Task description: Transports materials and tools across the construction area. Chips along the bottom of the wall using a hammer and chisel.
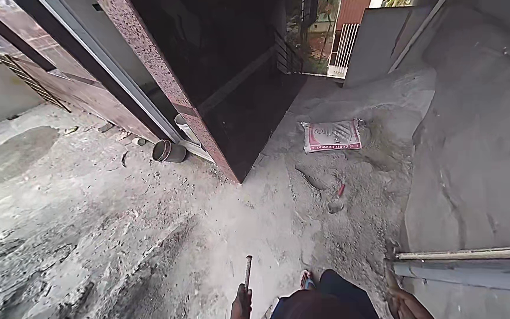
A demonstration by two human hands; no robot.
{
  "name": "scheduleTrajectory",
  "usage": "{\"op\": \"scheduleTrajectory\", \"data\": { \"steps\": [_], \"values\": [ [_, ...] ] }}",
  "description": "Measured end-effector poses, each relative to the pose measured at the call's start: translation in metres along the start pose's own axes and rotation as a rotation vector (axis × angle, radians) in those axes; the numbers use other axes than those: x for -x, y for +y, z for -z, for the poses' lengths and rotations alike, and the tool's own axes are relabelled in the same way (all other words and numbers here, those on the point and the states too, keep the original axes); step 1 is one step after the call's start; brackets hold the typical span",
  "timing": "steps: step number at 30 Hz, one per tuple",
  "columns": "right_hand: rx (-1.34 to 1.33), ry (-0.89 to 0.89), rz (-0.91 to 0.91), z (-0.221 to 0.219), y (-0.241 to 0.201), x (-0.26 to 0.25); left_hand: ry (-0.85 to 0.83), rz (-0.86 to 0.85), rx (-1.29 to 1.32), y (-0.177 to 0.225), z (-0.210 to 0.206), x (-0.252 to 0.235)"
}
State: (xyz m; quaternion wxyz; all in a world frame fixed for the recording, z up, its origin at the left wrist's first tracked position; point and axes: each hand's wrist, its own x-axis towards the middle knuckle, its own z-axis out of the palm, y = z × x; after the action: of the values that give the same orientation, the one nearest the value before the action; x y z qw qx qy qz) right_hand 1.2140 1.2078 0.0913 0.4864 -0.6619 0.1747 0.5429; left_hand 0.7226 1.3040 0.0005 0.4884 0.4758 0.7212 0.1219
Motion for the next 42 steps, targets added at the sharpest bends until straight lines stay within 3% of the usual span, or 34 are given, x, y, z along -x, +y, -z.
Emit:
{"op": "scheduleTrajectory", "data": {
  "steps": [5, 8, 11, 14, 18, 21, 24, 29, 32, 33, 35, 38, 42],
  "values": [
    [-0.059, 0.069, -0.033, -0.109, -0.088, -0.052, 0.106, -0.123, 0.015, 0.145, 0.042, -0.128],
    [0.036, 0.056, -0.081, -0.180, -0.138, -0.105, 0.071, -0.067, -0.055, 0.186, 0.057, -0.202],
    [0.205, 0.023, -0.133, -0.258, -0.190, -0.167, 0.042, 0.032, -0.127, 0.202, 0.060, -0.258],
    [0.378, -0.043, -0.139, -0.365, -0.253, -0.208, 0.049, 0.100, -0.184, 0.237, 0.071, -0.299],
    [0.483, -0.251, -0.147, -0.496, -0.333, -0.230, 0.055, 0.156, -0.262, 0.301, 0.098, -0.345],
    [0.423, -0.469, -0.206, -0.569, -0.377, -0.244, 0.058, 0.131, -0.244, 0.350, 0.108, -0.392],
    [0.585, -0.582, -0.282, -0.638, -0.387, -0.278, 0.060, 0.086, -0.214, 0.393, 0.106, -0.451],
    [0.932, -0.439, -0.164, -0.770, -0.374, -0.376, -0.112, 0.054, -0.244, 0.444, 0.073, -0.585],
    [1.098, -0.345, -0.180, -0.845, -0.365, -0.475, -0.218, 0.008, -0.322, 0.458, 0.031, -0.690],
    [1.121, -0.338, -0.222, -0.853, -0.349, -0.502, -0.251, 0.031, -0.360, 0.452, 0.018, -0.702],
    [1.057, -0.341, -0.247, -0.892, -0.339, -0.580, -0.270, 0.052, -0.437, 0.450, -0.018, -0.760],
    [1.018, -0.302, -0.385, -0.945, -0.339, -0.664, -0.374, 0.131, -0.524, 0.452, -0.057, -0.783],
    [0.992, -0.274, -0.358, -1.023, -0.347, -0.780, -0.272, 0.016, -0.487, 0.455, -0.091, -0.816]
  ]
}}
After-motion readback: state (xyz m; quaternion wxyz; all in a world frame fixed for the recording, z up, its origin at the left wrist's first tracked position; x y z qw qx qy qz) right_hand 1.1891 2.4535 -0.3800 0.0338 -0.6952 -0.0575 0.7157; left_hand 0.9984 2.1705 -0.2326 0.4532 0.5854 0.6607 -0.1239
